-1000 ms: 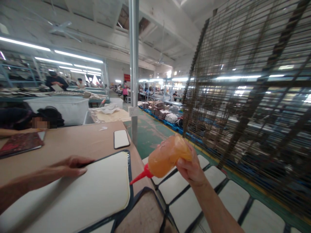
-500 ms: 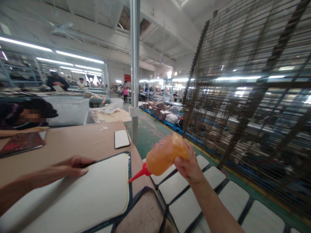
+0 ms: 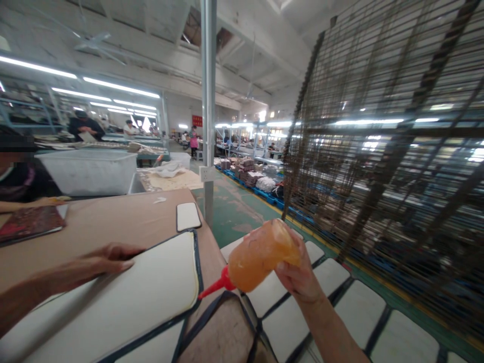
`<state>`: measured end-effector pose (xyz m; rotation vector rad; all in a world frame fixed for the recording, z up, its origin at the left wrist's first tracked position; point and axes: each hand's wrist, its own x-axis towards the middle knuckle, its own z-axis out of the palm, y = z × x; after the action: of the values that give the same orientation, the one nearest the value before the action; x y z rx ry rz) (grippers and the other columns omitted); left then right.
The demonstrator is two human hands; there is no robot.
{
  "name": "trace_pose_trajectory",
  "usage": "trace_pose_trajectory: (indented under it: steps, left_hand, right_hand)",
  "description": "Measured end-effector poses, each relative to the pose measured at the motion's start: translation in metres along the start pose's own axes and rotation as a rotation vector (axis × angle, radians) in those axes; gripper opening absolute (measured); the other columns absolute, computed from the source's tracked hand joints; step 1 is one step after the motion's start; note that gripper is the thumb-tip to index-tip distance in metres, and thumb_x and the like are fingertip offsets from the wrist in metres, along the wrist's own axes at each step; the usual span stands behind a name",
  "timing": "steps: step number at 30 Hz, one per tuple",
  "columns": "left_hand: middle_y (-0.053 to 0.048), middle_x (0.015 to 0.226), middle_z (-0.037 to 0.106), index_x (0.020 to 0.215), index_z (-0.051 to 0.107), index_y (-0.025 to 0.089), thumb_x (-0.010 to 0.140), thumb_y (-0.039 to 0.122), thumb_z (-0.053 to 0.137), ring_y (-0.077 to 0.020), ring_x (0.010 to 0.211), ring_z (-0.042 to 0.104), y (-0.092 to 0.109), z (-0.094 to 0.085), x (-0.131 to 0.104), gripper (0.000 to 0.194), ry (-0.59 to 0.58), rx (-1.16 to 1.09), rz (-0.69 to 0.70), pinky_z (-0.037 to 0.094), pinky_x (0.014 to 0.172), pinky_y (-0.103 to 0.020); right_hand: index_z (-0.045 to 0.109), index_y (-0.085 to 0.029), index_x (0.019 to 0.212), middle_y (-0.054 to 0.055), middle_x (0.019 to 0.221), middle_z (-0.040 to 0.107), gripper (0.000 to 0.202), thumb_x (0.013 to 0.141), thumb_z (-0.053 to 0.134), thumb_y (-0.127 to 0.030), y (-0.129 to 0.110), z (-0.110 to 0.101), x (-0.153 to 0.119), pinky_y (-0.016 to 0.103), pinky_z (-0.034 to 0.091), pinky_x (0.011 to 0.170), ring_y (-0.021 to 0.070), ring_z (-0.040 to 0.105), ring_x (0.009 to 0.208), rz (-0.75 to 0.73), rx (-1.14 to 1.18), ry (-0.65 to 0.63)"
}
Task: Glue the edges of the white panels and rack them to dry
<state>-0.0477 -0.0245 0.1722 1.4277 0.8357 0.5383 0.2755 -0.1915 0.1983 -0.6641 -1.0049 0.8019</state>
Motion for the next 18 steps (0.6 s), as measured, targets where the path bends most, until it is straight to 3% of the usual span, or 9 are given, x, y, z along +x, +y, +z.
trace_pose_trajectory:
  steps: [5,8,13,18]
  left_hand:
    - [-0.008,0.086,0.072,0.105,0.066,0.013,0.06,0.033,0.069,-0.0284,0.074,0.066,0.004,-0.005,0.0,0.049,-0.076,-0.111,-0.074,0.052,0.063,-0.032]
    - [-0.007,0.092,0.071,0.109,0.062,0.014,0.067,0.03,0.068,-0.0263,0.08,0.065,0.004,-0.008,0.003,0.046,-0.106,-0.159,-0.094,0.051,0.07,-0.031]
    - [-0.005,0.087,0.071,0.109,0.058,0.017,0.063,0.035,0.073,-0.017,0.07,0.065,-0.011,0.007,0.013,0.052,0.173,-0.185,-0.083,0.048,0.055,-0.02]
    - [-0.005,0.091,0.07,0.115,0.048,0.018,0.06,0.041,0.074,-0.0175,0.072,0.065,-0.025,0.036,0.015,0.065,0.263,-0.274,-0.099,0.049,0.057,-0.022]
  right_hand:
    - [0.063,-0.028,0.101,0.007,0.097,0.069,0.056,0.048,0.079,-0.032,0.011,0.008,-0.01,0.051,0.041,0.092,0.0338,0.057,0.102,0.016,0.056,0.04]
    - [0.064,-0.027,0.101,0.008,0.099,0.068,0.054,0.05,0.079,-0.038,0.015,0.018,-0.011,0.053,0.038,0.094,0.0344,0.058,0.101,-0.055,0.138,0.149]
    - [0.067,-0.027,0.094,0.005,0.098,0.069,0.043,0.054,0.079,-0.035,0.029,0.013,0.001,0.048,0.041,0.094,0.028,0.062,0.092,-0.207,0.19,0.404]
    - [0.068,-0.024,0.086,0.002,0.082,0.072,0.029,0.059,0.078,-0.028,0.042,-0.006,0.018,0.032,0.05,0.081,0.0183,0.065,0.077,-0.266,0.157,0.402]
